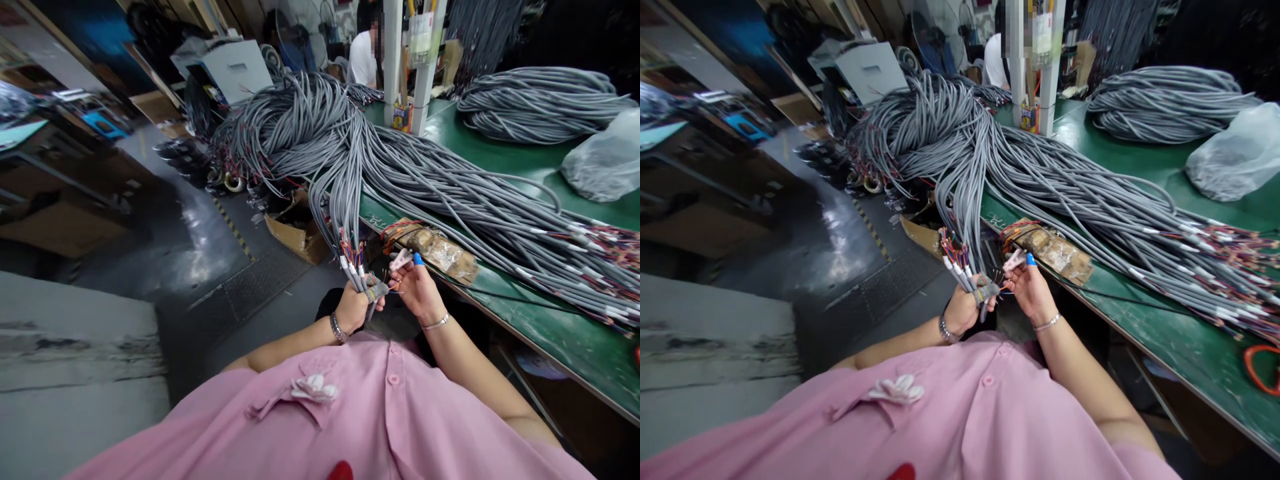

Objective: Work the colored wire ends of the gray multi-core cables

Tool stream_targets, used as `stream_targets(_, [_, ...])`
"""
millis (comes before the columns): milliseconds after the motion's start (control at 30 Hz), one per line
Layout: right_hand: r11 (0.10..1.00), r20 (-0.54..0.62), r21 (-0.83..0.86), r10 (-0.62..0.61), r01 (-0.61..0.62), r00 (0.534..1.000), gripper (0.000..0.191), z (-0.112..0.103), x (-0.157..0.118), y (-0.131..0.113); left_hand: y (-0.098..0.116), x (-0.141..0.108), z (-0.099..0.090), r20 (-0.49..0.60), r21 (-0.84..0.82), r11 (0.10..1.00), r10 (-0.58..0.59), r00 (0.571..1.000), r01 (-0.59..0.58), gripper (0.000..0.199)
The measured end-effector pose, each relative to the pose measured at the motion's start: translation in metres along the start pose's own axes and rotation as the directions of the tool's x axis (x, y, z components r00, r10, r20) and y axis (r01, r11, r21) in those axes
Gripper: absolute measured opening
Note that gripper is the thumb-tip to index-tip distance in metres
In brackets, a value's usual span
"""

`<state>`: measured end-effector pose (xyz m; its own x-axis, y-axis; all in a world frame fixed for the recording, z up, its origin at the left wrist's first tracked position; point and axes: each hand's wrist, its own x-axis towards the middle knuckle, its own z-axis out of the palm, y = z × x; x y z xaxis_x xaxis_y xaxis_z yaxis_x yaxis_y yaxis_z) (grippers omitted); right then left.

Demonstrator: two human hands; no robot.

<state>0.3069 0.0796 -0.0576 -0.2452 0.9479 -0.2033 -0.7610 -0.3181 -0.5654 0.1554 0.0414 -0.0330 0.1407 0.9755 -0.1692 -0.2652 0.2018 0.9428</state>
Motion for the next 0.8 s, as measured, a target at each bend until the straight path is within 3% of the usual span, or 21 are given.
stream_targets(100, [0.997,-0.041,-0.051,-0.067,0.065,0.997,0.029,-0.002,0.000,0.000,0.001,0.002,0.001,-0.037,-0.024,1.000,0.016,0.999,-0.017,0.027])
stream_targets(233, [0.985,-0.061,-0.137,-0.118,0.108,0.991,0.032,-0.001,0.001,0.002,0.003,0.009,0.006,-0.060,-0.057,0.998,0.003,0.998,-0.006,0.027])
stream_targets(400, [0.988,-0.038,-0.128,-0.092,0.086,0.995,0.034,0.002,0.004,0.002,0.003,0.016,0.008,-0.079,-0.066,0.998,-0.022,0.997,0.017,0.026])
stream_targets(667, [0.982,-0.064,-0.114,-0.161,0.153,0.985,0.031,0.002,0.010,0.005,-0.003,0.020,0.007,-0.082,-0.048,0.998,-0.054,0.995,0.050,0.027])
stream_targets(800, [0.988,-0.050,-0.109,-0.119,0.113,0.992,0.035,0.003,0.006,0.003,-0.003,0.019,0.006,-0.064,-0.042,0.998,-0.046,0.997,0.044,0.027])
